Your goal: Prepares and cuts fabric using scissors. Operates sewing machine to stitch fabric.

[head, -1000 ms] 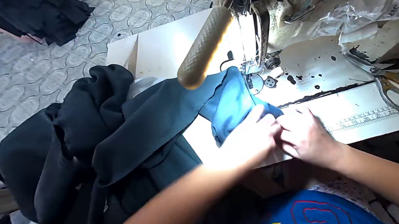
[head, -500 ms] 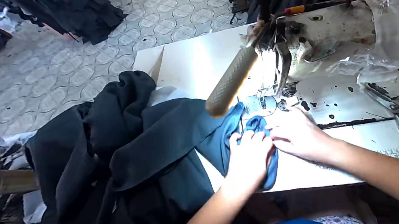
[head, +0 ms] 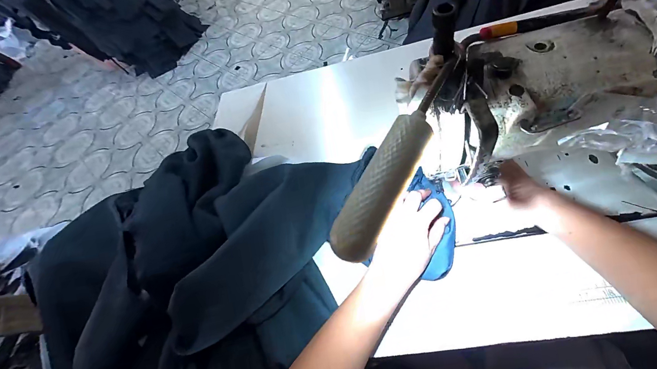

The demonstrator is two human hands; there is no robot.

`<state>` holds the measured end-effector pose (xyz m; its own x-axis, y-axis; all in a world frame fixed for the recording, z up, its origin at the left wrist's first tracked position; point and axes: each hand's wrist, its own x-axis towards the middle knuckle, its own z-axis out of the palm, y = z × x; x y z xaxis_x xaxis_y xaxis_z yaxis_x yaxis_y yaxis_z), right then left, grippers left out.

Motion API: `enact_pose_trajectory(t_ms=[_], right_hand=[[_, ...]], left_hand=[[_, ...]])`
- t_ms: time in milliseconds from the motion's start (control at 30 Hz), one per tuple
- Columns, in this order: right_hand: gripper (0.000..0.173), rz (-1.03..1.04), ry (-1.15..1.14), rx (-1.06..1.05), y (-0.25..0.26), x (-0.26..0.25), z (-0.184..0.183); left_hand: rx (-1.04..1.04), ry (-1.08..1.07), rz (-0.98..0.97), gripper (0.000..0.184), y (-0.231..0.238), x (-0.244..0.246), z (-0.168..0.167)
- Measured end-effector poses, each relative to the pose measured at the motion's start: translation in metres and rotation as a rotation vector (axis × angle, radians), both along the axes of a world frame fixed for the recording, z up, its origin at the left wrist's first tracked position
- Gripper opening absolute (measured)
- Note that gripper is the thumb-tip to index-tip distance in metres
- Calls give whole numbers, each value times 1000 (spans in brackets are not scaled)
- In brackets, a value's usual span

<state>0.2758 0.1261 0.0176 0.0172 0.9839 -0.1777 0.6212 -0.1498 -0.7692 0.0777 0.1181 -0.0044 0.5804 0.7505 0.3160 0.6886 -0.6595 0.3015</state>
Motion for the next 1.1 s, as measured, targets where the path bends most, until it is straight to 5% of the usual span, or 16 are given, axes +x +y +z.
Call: enact_pose_trajectory(t_ms=[67, 167, 300, 433, 500, 600, 833, 1100], right_hand=[[5, -149, 245, 60, -6, 8, 7], [14, -172, 368, 112, -6, 11, 8], [20, -262, 675, -127, -4, -8, 11], [10, -223, 319, -124, 0, 6, 15], [31, -283, 170, -86, 8, 28, 0], [37, -397, 211, -81, 13, 36, -7], [35, -303, 90, 92, 15, 45, -33], [31, -45, -263, -68, 7, 36, 6]], left_hand=[[0, -21, -15, 22, 5, 0, 0], [6, -36, -31, 23, 9, 0, 0], [4, -69, -11, 25, 12, 1, -4], [-73, -72, 33, 46, 22, 6, 1], [-129, -55, 55, 51, 27, 8, 4], [-204, -49, 62, 55, 30, 10, 9], [-205, -84, 50, 50, 34, 9, 7], [-349, -22, 84, 50, 39, 8, 14]])
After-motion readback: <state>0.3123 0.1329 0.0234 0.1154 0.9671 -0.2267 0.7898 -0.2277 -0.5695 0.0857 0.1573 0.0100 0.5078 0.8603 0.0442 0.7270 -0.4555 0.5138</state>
